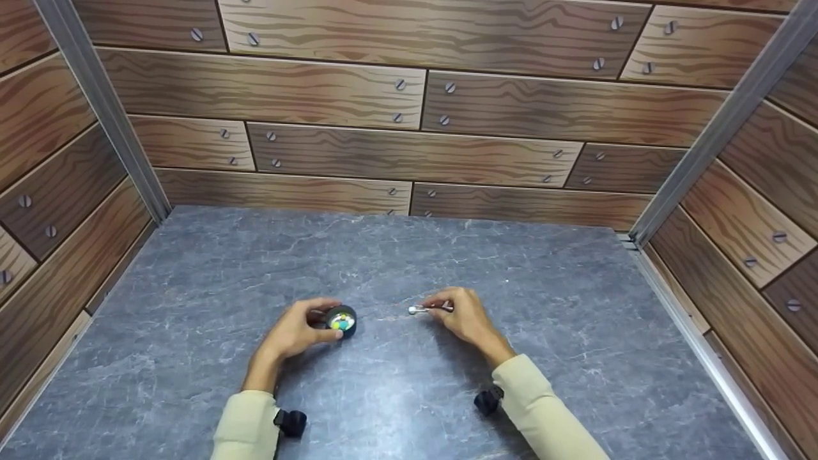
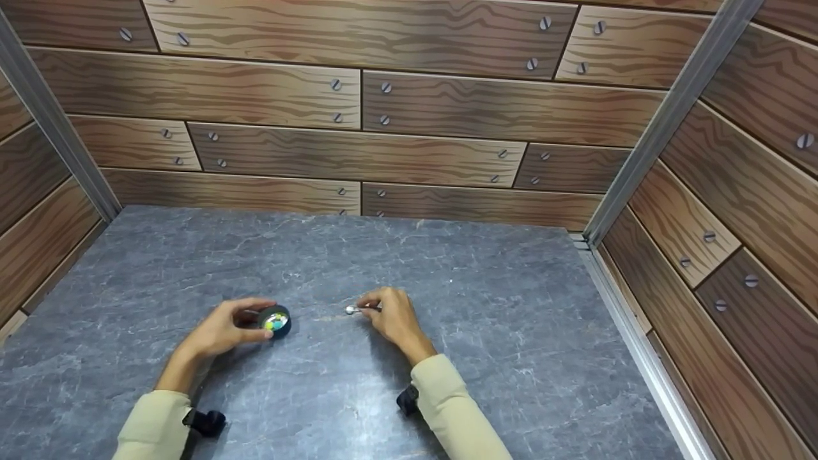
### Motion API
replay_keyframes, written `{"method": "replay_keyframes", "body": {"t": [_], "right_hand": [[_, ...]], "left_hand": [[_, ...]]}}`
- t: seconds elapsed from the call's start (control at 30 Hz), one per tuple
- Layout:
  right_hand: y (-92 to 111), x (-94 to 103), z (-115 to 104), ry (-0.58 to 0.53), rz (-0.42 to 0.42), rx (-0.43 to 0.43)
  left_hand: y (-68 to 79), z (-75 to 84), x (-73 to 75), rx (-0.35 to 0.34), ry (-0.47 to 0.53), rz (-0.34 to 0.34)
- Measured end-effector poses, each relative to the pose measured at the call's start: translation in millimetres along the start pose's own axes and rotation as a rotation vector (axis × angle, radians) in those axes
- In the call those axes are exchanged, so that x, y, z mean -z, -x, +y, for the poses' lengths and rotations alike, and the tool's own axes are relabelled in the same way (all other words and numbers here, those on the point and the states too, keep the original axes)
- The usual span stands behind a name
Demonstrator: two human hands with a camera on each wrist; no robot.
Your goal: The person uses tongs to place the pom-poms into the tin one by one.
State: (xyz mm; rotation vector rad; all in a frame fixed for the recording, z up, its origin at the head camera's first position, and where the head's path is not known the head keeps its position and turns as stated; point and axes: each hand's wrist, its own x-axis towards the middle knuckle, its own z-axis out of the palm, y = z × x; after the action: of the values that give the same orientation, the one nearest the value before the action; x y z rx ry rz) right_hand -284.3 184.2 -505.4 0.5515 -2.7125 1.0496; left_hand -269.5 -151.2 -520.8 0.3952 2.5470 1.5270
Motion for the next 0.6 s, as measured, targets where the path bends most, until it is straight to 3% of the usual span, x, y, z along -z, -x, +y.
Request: {"method": "replay_keyframes", "body": {"t": [0.6], "right_hand": [[-3.1, 0.2, 10.6, 0.016, 0.006, -0.065]], "left_hand": [[-0.2, 0.0, -0.4, 0.010, -0.006, 0.013]]}}
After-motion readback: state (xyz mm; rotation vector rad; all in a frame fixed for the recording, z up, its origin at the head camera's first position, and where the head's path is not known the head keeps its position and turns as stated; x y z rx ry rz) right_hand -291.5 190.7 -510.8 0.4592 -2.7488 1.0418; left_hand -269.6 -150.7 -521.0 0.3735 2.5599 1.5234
